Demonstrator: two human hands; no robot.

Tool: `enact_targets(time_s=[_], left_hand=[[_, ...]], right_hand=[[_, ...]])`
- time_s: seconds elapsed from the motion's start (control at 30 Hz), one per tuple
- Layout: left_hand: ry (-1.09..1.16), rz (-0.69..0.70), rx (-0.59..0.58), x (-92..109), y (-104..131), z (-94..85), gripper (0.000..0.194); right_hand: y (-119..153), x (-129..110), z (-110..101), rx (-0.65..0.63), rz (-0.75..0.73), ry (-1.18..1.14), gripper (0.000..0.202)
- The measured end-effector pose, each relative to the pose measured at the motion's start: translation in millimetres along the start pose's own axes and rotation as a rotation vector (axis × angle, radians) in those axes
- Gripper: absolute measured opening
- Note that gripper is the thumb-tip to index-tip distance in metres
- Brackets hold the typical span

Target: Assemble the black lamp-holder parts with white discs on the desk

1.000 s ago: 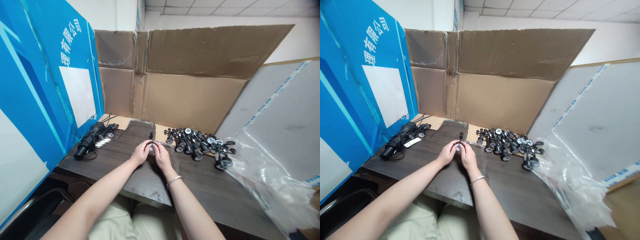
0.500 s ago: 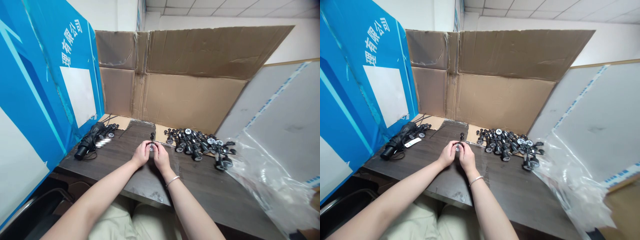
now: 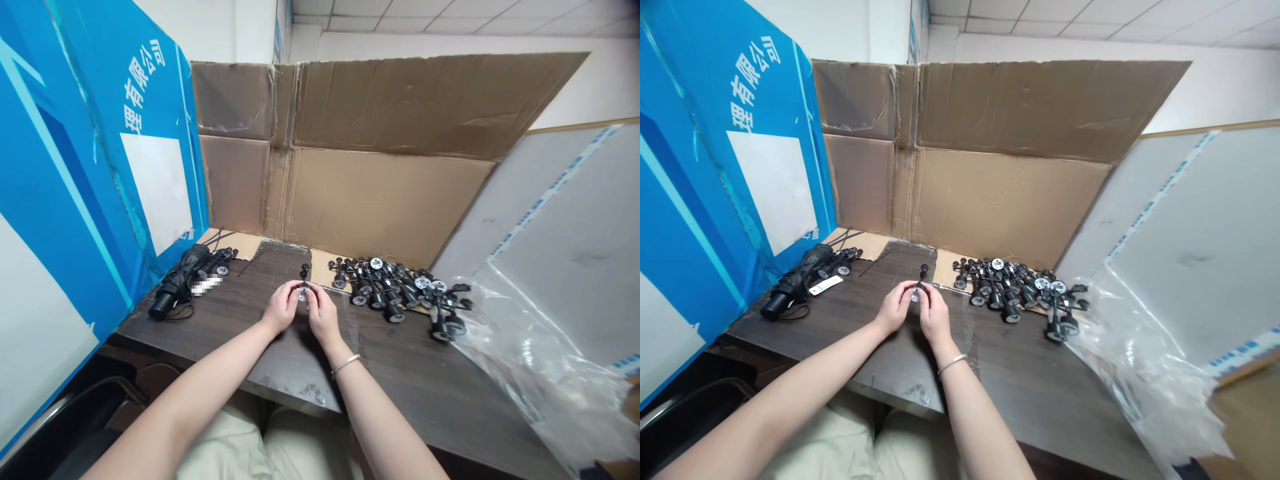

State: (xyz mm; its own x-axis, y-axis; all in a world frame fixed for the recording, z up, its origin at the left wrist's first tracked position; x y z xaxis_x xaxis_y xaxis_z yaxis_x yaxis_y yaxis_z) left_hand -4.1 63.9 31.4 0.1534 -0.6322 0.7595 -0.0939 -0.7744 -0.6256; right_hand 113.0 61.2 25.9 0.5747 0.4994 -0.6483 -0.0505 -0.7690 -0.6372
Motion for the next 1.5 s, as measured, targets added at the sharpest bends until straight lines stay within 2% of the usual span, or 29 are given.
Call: enact_targets(time_s=[0.3,0.57,0.9,1.1,1.5], left_hand=[[0.059,-0.072,0.056,-4,-2,-8.1,0.030],[0.069,-0.074,0.007,-3,-2,-3.8,0.028],[0.062,-0.090,-0.003,-5,-2,-2.8,0.030],[0.026,-0.057,-0.001,-3,-2,-2.9,0.027],[-0.142,0.097,-0.007,0,-3,0.8,0.024]], right_hand=[[3,10,7,-0.082,0.063,-0.117,0.041],[2,14,6,-0.092,0.119,-0.172,0.038],[1,8,4,-0.125,0.162,-0.228,0.035],[0,8,4,-0.129,0.153,-0.192,0.033],[0,11,9,-0.124,0.082,-0.081,0.031]])
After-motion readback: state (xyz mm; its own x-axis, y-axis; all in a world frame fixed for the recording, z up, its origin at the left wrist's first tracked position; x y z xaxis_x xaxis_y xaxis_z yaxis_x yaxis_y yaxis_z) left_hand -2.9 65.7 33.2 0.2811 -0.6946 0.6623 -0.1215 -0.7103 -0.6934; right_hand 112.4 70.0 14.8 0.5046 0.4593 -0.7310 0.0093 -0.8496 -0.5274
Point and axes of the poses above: each hand's wrist, its own y-axis away from the middle knuckle, its own z-axis out of the palm, x = y × z, the point moved 7 cm from there along -y, towards the middle knuckle, and after that the axes turned 13 degrees about y, right-handed, at the moved point
